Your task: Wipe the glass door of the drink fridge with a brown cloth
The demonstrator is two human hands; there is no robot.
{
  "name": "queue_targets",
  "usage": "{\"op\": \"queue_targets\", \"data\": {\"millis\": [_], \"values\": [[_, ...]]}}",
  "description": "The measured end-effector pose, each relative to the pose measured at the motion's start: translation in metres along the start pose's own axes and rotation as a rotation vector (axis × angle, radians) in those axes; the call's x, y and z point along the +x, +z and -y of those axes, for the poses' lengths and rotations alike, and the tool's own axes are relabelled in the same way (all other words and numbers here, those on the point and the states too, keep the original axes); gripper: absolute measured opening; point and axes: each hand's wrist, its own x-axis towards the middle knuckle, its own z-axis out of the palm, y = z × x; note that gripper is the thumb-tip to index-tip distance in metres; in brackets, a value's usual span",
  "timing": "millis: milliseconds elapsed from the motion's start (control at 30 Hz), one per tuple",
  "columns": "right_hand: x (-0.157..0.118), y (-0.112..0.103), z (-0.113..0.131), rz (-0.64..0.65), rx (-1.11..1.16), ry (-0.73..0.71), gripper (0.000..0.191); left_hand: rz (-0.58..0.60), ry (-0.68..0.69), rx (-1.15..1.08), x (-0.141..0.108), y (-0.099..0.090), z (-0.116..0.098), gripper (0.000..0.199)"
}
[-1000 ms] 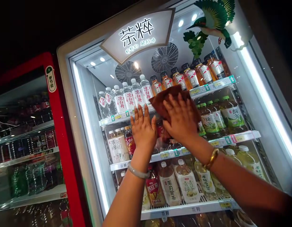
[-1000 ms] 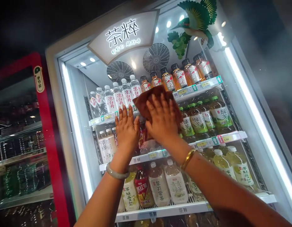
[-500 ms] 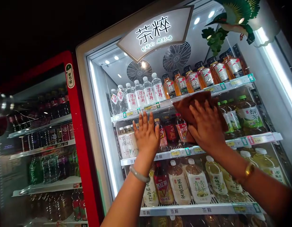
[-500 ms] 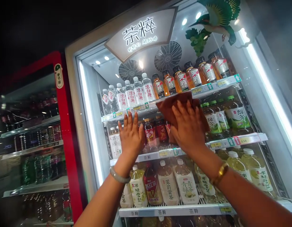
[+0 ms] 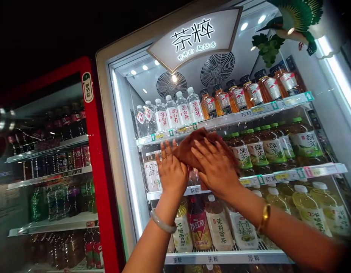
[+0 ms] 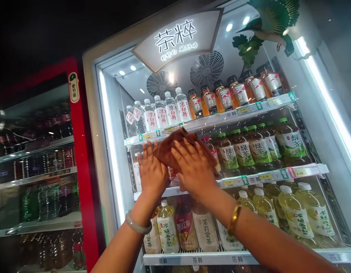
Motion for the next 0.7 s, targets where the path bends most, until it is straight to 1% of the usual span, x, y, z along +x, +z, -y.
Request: {"op": "queue_targets", "data": {"millis": [67, 100, 167, 233, 300, 333, 400, 433, 500, 567, 633, 700], "values": [[-0.004, -0.006, -0.013, -0.035, -0.029, 0.036, 0.074, 0.0, 0.012, -0.002, 0.007, 0.002, -0.003, 0.063], [0.001, -0.008, -0.02, -0.053, -0.042, 0.05, 0.073, 0.003, 0.024, -0.001, 0.015, 0.003, -0.003, 0.062], [0.023, -0.011, -0.032, -0.089, -0.056, 0.075, 0.073, 0.013, 0.056, 0.01, 0.036, 0.001, 0.0, 0.061], [0.058, -0.009, -0.036, -0.131, -0.058, 0.113, 0.073, 0.019, 0.086, 0.028, 0.058, -0.003, 0.008, 0.061], [0.099, -0.001, -0.03, -0.15, -0.047, 0.146, 0.073, 0.015, 0.077, 0.037, 0.076, -0.009, 0.022, 0.062], [0.118, 0.004, -0.022, -0.151, -0.035, 0.153, 0.072, 0.013, 0.053, 0.039, 0.083, -0.012, 0.03, 0.061], [0.148, 0.016, 0.002, -0.128, 0.0, 0.127, 0.07, 0.016, -0.014, 0.044, 0.089, -0.019, 0.047, 0.061], [0.156, 0.023, 0.017, -0.11, 0.02, 0.096, 0.07, 0.019, -0.051, 0.043, 0.087, -0.022, 0.056, 0.062], [0.156, 0.035, 0.047, -0.063, 0.05, 0.015, 0.069, 0.022, -0.108, 0.027, 0.076, -0.027, 0.072, 0.062], [0.137, 0.043, 0.069, -0.008, 0.063, -0.07, 0.069, 0.016, -0.138, -0.003, 0.056, -0.03, 0.082, 0.062], [0.108, 0.046, 0.077, 0.024, 0.064, -0.132, 0.068, 0.016, -0.144, -0.025, 0.032, -0.031, 0.086, 0.061], [0.083, 0.043, 0.071, 0.028, 0.06, -0.158, 0.069, 0.033, -0.134, -0.025, 0.014, -0.03, 0.085, 0.06]]}}
